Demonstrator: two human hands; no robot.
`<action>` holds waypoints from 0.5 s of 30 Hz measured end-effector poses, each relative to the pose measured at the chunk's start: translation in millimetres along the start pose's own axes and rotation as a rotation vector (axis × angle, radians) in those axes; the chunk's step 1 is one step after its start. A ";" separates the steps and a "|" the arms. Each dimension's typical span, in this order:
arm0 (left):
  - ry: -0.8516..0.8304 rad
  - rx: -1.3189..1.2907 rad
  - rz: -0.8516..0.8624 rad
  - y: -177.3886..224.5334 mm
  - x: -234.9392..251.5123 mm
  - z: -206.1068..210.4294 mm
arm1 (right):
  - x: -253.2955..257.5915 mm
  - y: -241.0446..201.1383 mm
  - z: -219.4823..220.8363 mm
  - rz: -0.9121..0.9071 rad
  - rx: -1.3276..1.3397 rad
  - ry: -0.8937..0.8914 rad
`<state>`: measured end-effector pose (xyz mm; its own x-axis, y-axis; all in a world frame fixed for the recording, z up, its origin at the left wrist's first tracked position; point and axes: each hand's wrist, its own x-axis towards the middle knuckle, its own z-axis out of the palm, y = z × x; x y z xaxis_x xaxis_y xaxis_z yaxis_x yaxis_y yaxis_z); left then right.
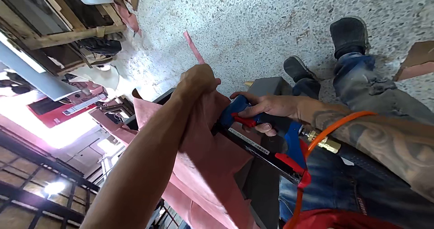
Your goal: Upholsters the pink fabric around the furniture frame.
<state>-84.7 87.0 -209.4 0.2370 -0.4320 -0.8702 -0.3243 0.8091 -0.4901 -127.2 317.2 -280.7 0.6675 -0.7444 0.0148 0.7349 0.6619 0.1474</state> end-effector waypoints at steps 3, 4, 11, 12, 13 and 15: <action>0.157 0.061 0.160 -1.8 41.5 28.6 | 0.8 13.2 -1.1 0.033 0.023 -0.004; 0.181 0.076 0.232 1.4 47.6 31.0 | 0.5 15.4 -1.8 0.033 0.035 -0.009; 0.364 0.320 0.620 31.3 -50.2 -41.4 | -68.1 66.9 -14.8 -0.100 0.010 0.158; 0.728 0.251 0.843 26.0 -27.9 -3.3 | -84.0 87.5 -25.8 -0.118 0.021 0.160; 1.010 0.066 1.019 29.5 -8.1 44.0 | -95.5 115.2 -43.9 -0.152 0.060 0.126; 0.991 0.054 1.240 14.9 -31.5 105.5 | -107.3 173.3 -79.5 -0.227 0.124 0.065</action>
<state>-0.4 154.7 -183.9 -0.8107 0.4184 -0.4095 0.1826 0.8453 0.5020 -62.0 518.7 -335.4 0.4966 -0.8627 -0.0950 0.8490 0.4601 0.2597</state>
